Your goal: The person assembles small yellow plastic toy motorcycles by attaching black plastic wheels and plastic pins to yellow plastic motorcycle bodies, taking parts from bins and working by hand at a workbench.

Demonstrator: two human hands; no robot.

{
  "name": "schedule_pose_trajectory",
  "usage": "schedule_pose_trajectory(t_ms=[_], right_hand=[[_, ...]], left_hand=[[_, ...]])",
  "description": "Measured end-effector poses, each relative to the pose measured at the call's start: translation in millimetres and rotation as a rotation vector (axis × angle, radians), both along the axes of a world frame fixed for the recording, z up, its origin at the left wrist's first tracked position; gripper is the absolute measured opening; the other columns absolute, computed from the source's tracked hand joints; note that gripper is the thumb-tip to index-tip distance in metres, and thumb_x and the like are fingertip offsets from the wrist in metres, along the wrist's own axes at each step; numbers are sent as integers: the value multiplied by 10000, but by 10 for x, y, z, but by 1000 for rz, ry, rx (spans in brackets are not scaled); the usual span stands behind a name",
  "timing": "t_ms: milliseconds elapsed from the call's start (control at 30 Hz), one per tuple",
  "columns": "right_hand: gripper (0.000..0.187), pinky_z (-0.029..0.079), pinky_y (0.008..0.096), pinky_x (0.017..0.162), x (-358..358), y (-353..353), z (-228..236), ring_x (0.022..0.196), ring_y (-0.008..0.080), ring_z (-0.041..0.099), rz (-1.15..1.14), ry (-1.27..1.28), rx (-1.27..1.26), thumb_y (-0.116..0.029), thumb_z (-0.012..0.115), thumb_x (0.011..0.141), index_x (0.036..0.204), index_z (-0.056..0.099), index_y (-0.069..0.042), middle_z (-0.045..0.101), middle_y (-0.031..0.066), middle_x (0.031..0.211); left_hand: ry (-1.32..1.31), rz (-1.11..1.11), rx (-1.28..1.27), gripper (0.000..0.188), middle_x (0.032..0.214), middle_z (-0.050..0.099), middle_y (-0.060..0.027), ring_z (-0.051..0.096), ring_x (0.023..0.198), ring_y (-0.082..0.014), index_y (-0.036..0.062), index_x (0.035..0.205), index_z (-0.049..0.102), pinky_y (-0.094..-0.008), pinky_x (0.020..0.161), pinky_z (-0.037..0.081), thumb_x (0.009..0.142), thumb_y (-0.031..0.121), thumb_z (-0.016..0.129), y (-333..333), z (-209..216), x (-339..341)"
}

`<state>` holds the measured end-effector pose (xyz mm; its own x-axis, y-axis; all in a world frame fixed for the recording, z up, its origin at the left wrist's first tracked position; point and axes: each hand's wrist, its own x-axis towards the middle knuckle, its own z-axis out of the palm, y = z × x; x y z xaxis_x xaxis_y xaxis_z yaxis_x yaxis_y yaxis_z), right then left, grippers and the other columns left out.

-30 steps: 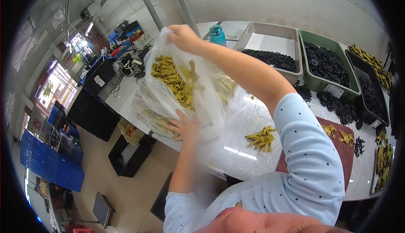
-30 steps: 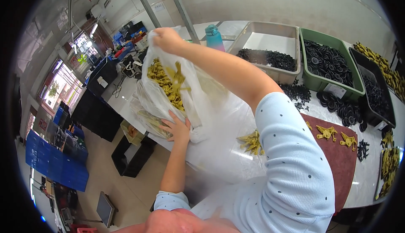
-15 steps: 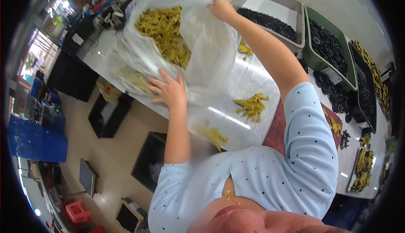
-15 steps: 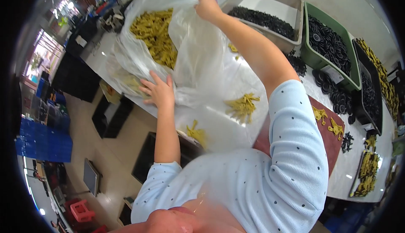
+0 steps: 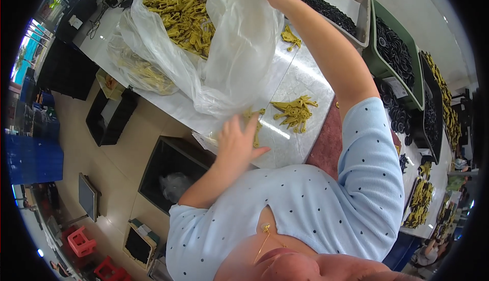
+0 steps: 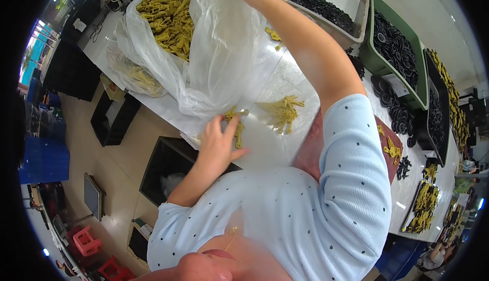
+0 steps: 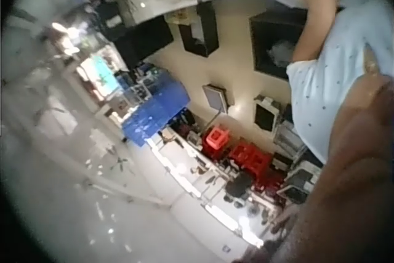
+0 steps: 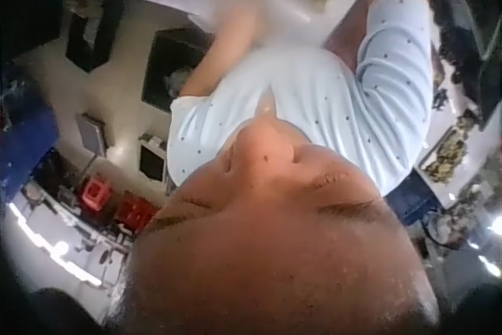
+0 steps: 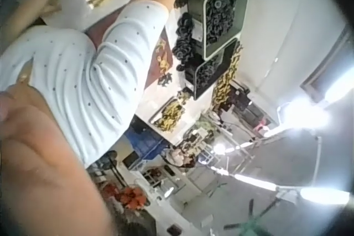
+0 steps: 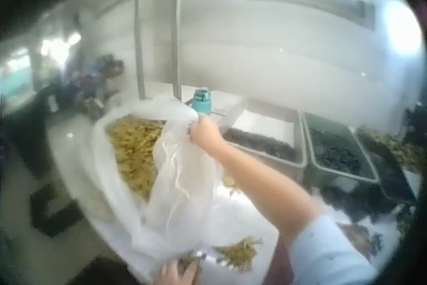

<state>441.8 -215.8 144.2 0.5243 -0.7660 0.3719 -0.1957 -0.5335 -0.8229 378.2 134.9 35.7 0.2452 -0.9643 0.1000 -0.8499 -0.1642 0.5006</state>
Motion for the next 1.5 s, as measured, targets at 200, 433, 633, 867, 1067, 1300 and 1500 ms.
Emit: schedule_pose_trajectory(t_ms=[200, 433, 633, 867, 1067, 1300, 1500], right_hand=[[539, 502, 408, 813, -59, 181, -31, 938, 335, 644, -138, 430, -210, -439, 669, 749, 1058, 652, 1, 669, 194, 1012], [289, 517, 422, 755, -434, -484, -567, 860, 358, 652, 36, 1090, -524, -218, 601, 754, 852, 699, 36, 671, 232, 923], [285, 502, 399, 758, -296, -480, -425, 888, 350, 654, -167, 370, 83, -91, 529, 750, 960, 679, 30, 669, 231, 943], [537, 486, 410, 898, -50, 27, -585, 1012, 352, 631, -335, 586, -220, -399, 591, 790, 1039, 649, 73, 654, 270, 969], [382, 526, 401, 837, 284, -322, -820, 945, 360, 652, -110, 949, -282, -267, 587, 815, 1043, 657, 33, 614, 267, 1094], [154, 522, 350, 560, 661, -1064, -789, 685, 265, 640, -171, -204, 664, -78, 516, 842, 934, 607, 5, 605, 114, 787], [515, 465, 303, 602, 914, -209, -3, 683, 244, 575, 255, -476, 929, -463, 629, 796, 998, 640, 11, 623, 128, 805]], left_hand=[[29, -23, 84, 522, 1078, 513, -198, 531, 971, -355, 71, 1220, 540, -383, 859, 450, 719, 85, 684, 25, -95, 98], [123, 10, -449, 472, 1074, 565, -147, 562, 1027, -302, 54, 1257, 494, -368, 900, 450, 796, 0, 577, -602, 919, 932], [-456, 339, -52, 462, 1099, 557, -215, 538, 1044, -357, 91, 1308, 466, -474, 917, 408, 868, 158, 589, -1622, 324, 1825], [-122, -143, -155, 752, 1295, 460, -258, 446, 1209, -379, 4, 1346, 385, -511, 958, 386, 814, 460, 662, -1024, 302, 1126], [-46, 116, 176, 666, 852, 628, -269, 630, 840, -410, -36, 1252, 411, -469, 741, 504, 746, 249, 739, -786, -41, 1025], [-156, 94, -32, 248, 769, 629, -261, 629, 747, -432, -22, 941, 461, -499, 667, 500, 793, 99, 618, -1161, -333, 999], [-255, 205, -157, 87, 760, 636, -235, 649, 737, -393, -11, 910, 496, -452, 650, 526, 839, 38, 491, -1269, -428, 1150]])
